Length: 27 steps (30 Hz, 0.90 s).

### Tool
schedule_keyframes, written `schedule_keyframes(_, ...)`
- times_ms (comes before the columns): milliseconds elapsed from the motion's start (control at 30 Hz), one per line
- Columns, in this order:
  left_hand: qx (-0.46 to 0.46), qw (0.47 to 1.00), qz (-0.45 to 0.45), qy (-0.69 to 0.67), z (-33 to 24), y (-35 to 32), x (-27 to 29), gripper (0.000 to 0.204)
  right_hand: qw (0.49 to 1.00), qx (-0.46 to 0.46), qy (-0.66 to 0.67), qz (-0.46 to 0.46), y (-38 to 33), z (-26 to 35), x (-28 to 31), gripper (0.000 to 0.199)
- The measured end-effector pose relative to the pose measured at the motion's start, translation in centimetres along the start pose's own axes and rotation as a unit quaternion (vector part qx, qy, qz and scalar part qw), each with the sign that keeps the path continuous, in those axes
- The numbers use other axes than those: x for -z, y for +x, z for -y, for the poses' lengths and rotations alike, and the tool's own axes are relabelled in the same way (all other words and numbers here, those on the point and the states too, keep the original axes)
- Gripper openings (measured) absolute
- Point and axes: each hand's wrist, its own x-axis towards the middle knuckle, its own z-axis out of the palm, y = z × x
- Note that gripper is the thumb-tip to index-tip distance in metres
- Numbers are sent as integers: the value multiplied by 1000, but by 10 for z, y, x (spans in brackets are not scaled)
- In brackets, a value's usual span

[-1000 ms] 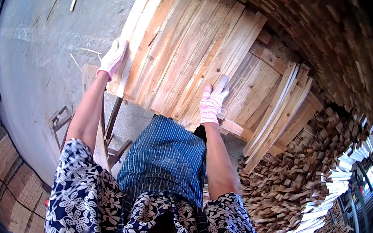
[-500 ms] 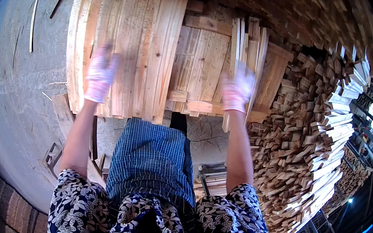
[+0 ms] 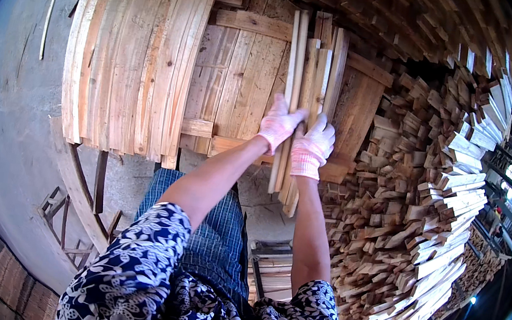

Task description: The person repeatedly picks up bundles of wooden planks from a large pile and stacks them onto a wooden pallet. They align the planks carefully to form a neat stack, moving back and forth between the source pile and the pallet.

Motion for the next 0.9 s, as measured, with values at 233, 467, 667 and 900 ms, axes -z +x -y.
schedule_keyframes(233, -116, 969, -183, 117, -15, -35, 104, 81, 993, 61, -89, -46, -15, 5, -12, 40)
schedule_keyframes(467, -128, 710, -378, 579, 33, -1, 135, 57, 998, 52, 27, -13, -8, 15, 3, 30)
schedule_keyframes(667, -311, 598, -409, 615, 39, 5, 164, 42, 992, 39, -119, 29, -7, 47, -11, 80)
schedule_keyframes(900, -244, 728, -316, 558, 27, -12, 197, 72, 988, 67, -131, 53, -11, 44, -27, 92)
